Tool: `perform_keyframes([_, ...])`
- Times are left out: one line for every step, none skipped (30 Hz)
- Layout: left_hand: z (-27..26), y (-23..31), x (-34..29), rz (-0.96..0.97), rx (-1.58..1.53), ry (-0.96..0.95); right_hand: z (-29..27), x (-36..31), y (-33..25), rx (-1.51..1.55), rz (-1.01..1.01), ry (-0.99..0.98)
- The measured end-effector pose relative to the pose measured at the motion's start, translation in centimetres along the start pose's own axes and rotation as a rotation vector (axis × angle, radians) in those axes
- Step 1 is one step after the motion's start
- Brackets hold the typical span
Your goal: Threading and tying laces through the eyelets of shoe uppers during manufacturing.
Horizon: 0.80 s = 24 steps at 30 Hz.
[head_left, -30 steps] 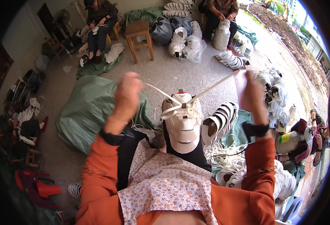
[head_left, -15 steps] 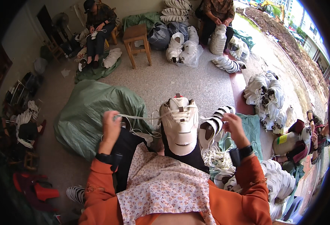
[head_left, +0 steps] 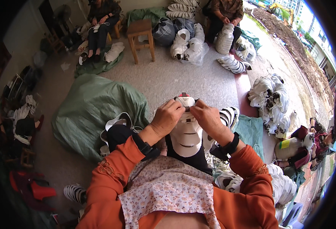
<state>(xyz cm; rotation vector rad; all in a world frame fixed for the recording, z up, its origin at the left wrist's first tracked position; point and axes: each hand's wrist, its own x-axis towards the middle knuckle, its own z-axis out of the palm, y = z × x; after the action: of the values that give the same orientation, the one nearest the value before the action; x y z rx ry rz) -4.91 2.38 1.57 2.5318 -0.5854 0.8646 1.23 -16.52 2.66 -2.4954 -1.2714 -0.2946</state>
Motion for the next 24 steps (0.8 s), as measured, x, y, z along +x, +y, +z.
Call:
perform_keyframes([0.0,0.0,0.1,0.023,0.038,-0.035,0.1,0.0,0.1,0.001,0.002,0.002])
perform_keyframes([0.1,0.0,0.2,0.020,0.038,-0.035,0.2,0.1,0.2,0.012,-0.013,-0.004])
perform_keyframes([0.1,0.0,0.4,0.042,0.084,-0.066,0.3,0.1,0.3,0.022,-0.034,-0.003])
perform_keyframes([0.1,0.0,0.6,0.064,0.131,-0.096,0.4,0.2,0.4,0.019,-0.030,-0.007])
perform_keyframes([0.1,0.1,0.7,0.065,0.132,-0.092,0.4,0.4,0.5,0.087,0.023,-0.017])
perform_keyframes([0.1,0.2,0.9,0.025,0.127,-0.107,0.4,0.5,0.7,0.164,0.064,-0.023])
perform_keyframes([0.1,0.2,1.0,-0.013,0.120,-0.103,0.4,0.6,1.0,0.154,0.075,-0.025])
perform_keyframes([0.1,0.3,1.1,-0.016,0.124,-0.119,0.2,0.7,1.4,0.284,0.037,-0.029])
perform_keyframes([0.1,0.2,1.2,-0.113,0.029,-0.126,0.1,0.8,1.9,0.410,0.002,-0.035])
perform_keyframes([0.1,0.2,1.3,-0.211,-0.067,-0.134,0.0,0.9,2.3,0.417,0.002,-0.033])
perform_keyframes([0.1,0.1,1.3,-0.211,-0.068,-0.138,-0.1,1.1,2.8,0.525,-0.014,-0.082])
perform_keyframes([0.1,-0.1,1.4,-0.264,-0.133,-0.174,-0.1,1.1,3.1,0.632,-0.030,-0.130])
perform_keyframes([0.1,-0.3,1.5,-0.326,-0.193,-0.222,-0.1,1.1,3.4,0.634,-0.027,-0.130])
perform_keyframes([0.3,-0.3,1.6,-0.317,-0.200,-0.214,0.0,1.1,3.7,0.638,-0.006,-0.137])
perform_keyframes([0.5,-0.3,1.8,-0.327,-0.185,-0.240,0.1,1.1,3.9,0.637,0.016,-0.145])
perform_keyframes([0.7,-0.1,2.0,-0.345,-0.166,-0.272,0.2,0.9,4.1,0.644,0.023,-0.143])
perform_keyframes([1.1,0.1,2.2,-0.335,-0.176,-0.271,0.2,0.7,4.2,0.625,0.049,-0.141])
perform_keyframes([1.6,0.5,2.4,-0.351,-0.085,-0.303,0.3,0.5,4.4,0.600,0.069,-0.137])
perform_keyframes([2.0,0.8,2.6,-0.358,0.000,-0.307,0.4,0.3,4.4,0.604,0.082,-0.140])
perform_keyframes([2.3,0.9,2.8,-0.364,-0.002,-0.337,0.5,0.0,4.5,0.665,0.164,-0.149])
perform_keyframes([2.5,0.9,2.9,-0.345,-0.002,-0.351,0.6,-0.2,4.5,0.722,0.248,-0.159])
perform_keyframes([2.6,0.7,3.1,-0.321,-0.009,-0.373,0.9,-0.4,4.4,0.721,0.250,-0.154])
perform_keyframes([2.6,0.3,3.3,-0.321,0.000,-0.361,1.2,-0.6,4.2,0.712,0.246,-0.080])
perform_keyframes([2.2,-0.6,3.3,-0.380,-0.171,-0.418,1.7,-0.8,3.9,0.698,0.240,0.003])
